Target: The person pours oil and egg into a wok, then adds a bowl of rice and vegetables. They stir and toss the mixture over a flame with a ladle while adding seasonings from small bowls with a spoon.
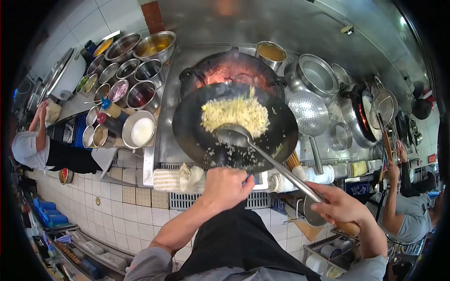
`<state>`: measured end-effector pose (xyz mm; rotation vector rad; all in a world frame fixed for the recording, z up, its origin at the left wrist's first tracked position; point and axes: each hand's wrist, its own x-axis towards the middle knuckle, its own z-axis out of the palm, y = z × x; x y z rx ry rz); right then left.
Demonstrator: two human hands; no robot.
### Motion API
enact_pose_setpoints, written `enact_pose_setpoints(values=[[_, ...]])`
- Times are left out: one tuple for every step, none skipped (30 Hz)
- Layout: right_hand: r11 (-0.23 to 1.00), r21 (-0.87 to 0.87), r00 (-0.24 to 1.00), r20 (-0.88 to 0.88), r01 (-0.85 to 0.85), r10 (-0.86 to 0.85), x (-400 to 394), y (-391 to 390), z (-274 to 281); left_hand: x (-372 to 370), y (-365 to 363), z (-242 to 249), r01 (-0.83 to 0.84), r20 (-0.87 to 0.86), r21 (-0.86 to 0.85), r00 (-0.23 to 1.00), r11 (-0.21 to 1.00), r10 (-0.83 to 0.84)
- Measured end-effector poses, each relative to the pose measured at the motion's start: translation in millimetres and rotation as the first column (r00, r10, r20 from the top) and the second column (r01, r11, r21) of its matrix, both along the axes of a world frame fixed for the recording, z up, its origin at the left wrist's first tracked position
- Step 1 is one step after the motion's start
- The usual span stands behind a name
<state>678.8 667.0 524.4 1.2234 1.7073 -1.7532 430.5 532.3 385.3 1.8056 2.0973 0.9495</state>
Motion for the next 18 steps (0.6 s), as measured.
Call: enact_pose_setpoints(values=[[0.999,0.019,0.999,0.037,-0.026,0.026,-6.3,2.9,2.2,-1.5,5.3,-1.5,0.005,-0.016,0.005,1.0,1.0,-0.005],[1.0,0.009,0.999,0.045,-0.025,0.025,-13.5,9.7,-4.6,1.7,8.8,-6.0,0.011,-0.023,-0.001,1.0,1.0,-0.011],[0.986,0.141,0.995,0.059,-0.089,0.081,-20.4,17.8,-21.4,4.7,18.7,-27.0,-0.029,-0.027,0.115,0.999,0.993,0.032],[0.948,0.281,0.988,0.073,-0.149,0.133,-23.8,22.3,-41.7,7.4,33.2,-58.7,-0.064,-0.034,0.241,0.997,0.968,0.074],[0.948,0.286,0.989,0.071,-0.141,0.126,-23.0,24.0,-76.8,13.2,40.8,-86.5,-0.069,-0.076,0.278,0.993,0.958,0.094],[0.793,0.573,0.975,0.052,-0.205,0.214,-22.3,28.1,-119.1,19.7,36.0,-102.6,-0.066,-0.078,0.288,0.993,0.955,0.092],[0.547,0.806,0.951,0.061,-0.227,0.304,-23.2,29.2,-136.9,30.2,23.6,-115.4,-0.069,-0.123,0.22,0.988,0.973,0.097],[0.554,0.812,0.967,0.048,-0.184,0.251,-30.1,17.6,-132.4,37.4,12.5,-120.7,-0.073,-0.174,0.158,0.98,0.985,0.1],[0.549,0.823,0.964,-0.004,-0.148,0.266,-23.2,9.8,-124.6,44.9,-5.1,-123.2,-0.058,-0.128,0.254,0.987,0.965,0.092],[0.547,0.83,0.959,-0.056,-0.111,0.278,-18.6,3.6,-116.1,44.8,-14.1,-123.7,-0.042,-0.083,0.345,0.994,0.938,0.075],[0.565,0.819,0.947,-0.096,-0.1,0.307,-6.1,4.3,-106.5,41.4,-12.6,-118.3,-0.039,-0.095,0.372,0.992,0.927,0.08],[0.674,0.726,0.963,-0.062,-0.136,0.261,-1.6,-1.8,-76.3,33.0,-8.5,-110.4,-0.044,-0.186,0.214,0.979,0.976,0.085],[0.709,0.68,0.969,0.006,-0.186,0.248,10.0,-8.4,-64.6,20.5,5.5,-102.6,-0.058,-0.165,0.181,0.982,0.982,0.088],[0.73,0.644,0.967,0.069,-0.229,0.244,17.1,-11.0,-52.6,5.1,25.4,-94.6,-0.074,-0.153,0.165,0.983,0.984,0.099],[0.722,0.607,0.943,0.182,-0.332,0.28,16.2,-14.4,-34.6,-7.3,40.6,-101.5,-0.07,-0.118,0.214,0.988,0.974,0.097],[0.712,0.619,0.942,0.18,-0.332,0.282,18.8,-12.9,-32.8,-18.4,54.3,-113.8,-0.069,-0.089,0.27,0.991,0.96,0.096],[0.643,0.645,0.911,0.276,-0.413,0.308,23.9,-11.1,-36.3,-25.4,61.8,-121.7,-0.069,-0.1,0.283,0.99,0.957,0.101],[0.57,0.662,0.873,0.368,-0.487,0.319,26.1,-8.8,-43.0,-32.1,68.5,-124.5,-0.059,-0.115,0.269,0.989,0.961,0.093]])
